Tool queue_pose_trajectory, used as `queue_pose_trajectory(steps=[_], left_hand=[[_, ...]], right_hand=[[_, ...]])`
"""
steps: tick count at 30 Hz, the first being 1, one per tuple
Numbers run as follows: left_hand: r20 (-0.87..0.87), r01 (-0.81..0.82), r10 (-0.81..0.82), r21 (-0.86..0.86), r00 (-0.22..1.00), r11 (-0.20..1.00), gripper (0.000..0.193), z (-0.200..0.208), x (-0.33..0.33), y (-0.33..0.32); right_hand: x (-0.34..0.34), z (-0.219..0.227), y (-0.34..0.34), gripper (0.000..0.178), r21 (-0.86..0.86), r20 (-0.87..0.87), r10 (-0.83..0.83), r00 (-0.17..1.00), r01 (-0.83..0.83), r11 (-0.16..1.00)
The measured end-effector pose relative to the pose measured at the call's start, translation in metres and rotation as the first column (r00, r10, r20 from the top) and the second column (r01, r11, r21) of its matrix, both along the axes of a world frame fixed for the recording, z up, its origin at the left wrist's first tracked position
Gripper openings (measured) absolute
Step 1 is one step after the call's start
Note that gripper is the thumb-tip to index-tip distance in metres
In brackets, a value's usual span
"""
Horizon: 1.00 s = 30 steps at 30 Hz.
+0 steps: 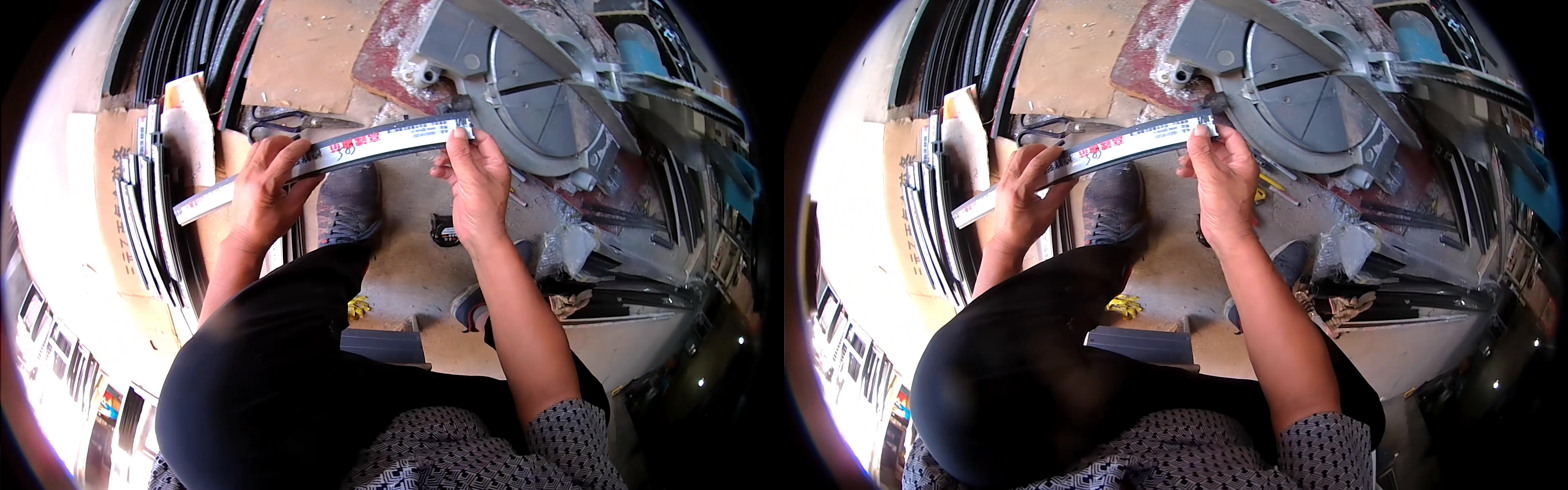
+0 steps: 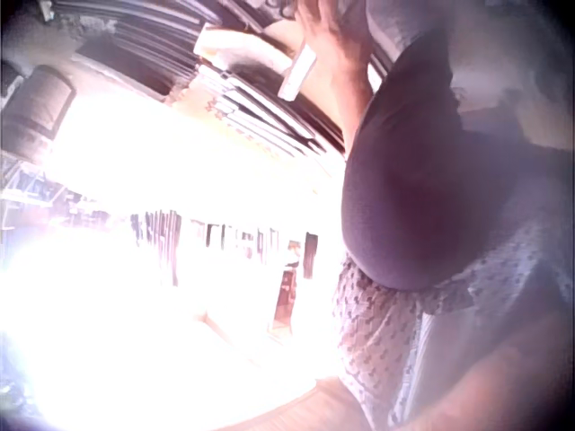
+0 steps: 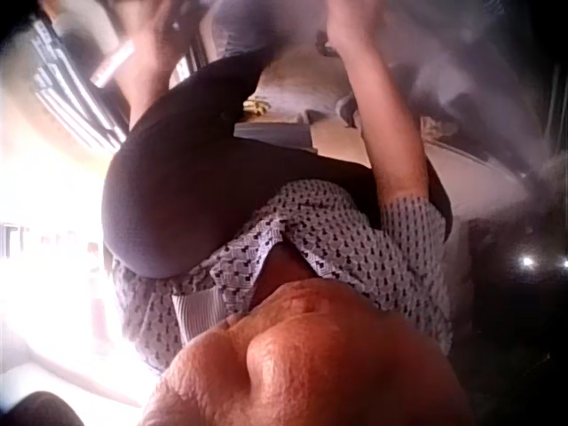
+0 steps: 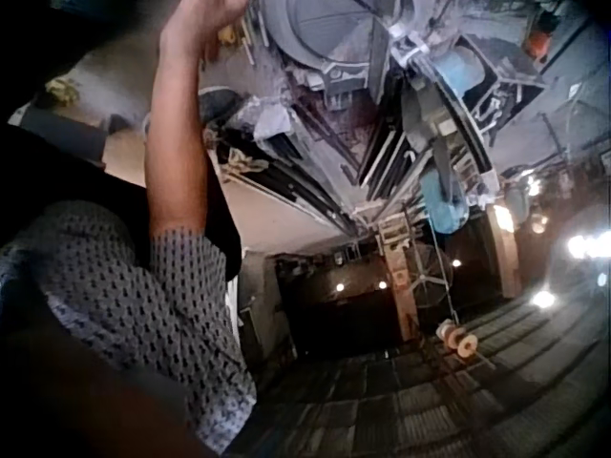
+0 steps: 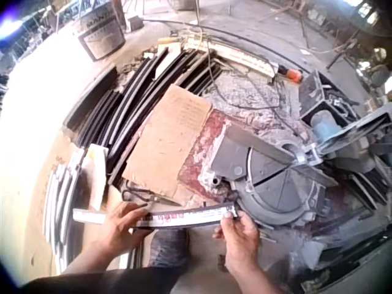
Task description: The person measures and cuts metal profiles using a miter saw. They use a tape measure to mark lengths on the profiles, place them on the saw, and cut them. The person also removes protective film from the profiles after cutting.
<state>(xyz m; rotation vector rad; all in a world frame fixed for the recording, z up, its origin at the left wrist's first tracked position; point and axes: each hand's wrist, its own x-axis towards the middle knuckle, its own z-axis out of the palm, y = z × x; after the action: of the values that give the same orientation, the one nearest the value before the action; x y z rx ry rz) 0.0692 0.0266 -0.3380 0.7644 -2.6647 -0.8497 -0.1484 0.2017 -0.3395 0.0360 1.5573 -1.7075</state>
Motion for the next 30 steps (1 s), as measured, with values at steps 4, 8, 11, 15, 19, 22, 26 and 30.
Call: queue_pose_trajectory(steps=[4,8,11,15,19,22,26,30], left_hand=[[-0.012,0.004,-0.003,0.022,1.000,1.000,0.051,-0.004,-0.004,0.001],[0.008,0.017,-0.017,0.030,1.000,0.999,0.051,-0.002,-0.008,-0.002],[0.016,0.022,-0.022,0.013,1.000,1.000,0.051,0.001,-0.011,-0.003],[0.052,0.048,-0.051,0.045,0.997,0.998,0.052,0.001,-0.013,-0.005],[0.063,0.094,-0.097,0.044,0.993,0.995,0.053,-0.001,-0.018,-0.008],[0.052,0.130,-0.132,0.038,0.990,0.991,0.053,-0.002,-0.023,-0.015],[0.049,0.190,-0.191,0.017,0.980,0.982,0.052,0.001,-0.038,-0.028],[0.052,0.220,-0.223,0.062,0.973,0.974,0.050,0.003,-0.062,-0.044]], right_hand=[[-0.006,-0.001,0.004,0.027,0.001,0.033,-0.024,0.999,0.024,1.000],[-0.010,-0.003,0.007,0.028,-0.019,0.019,-0.014,1.000,0.014,1.000],[-0.012,-0.005,0.009,0.029,-0.025,0.024,-0.015,1.000,0.016,1.000],[-0.016,-0.009,0.015,0.030,-0.011,0.024,-0.026,0.999,0.026,1.000],[-0.019,-0.013,0.019,0.031,0.064,-0.006,-0.050,0.999,0.051,0.997],[-0.024,-0.018,0.027,0.031,0.097,0.038,-0.152,0.988,0.148,0.984],[-0.040,-0.025,0.057,0.026,0.196,-0.028,-0.208,0.978,0.209,0.958],[-0.049,-0.024,0.085,0.020,0.295,-0.111,-0.185,0.976,0.210,0.932]])
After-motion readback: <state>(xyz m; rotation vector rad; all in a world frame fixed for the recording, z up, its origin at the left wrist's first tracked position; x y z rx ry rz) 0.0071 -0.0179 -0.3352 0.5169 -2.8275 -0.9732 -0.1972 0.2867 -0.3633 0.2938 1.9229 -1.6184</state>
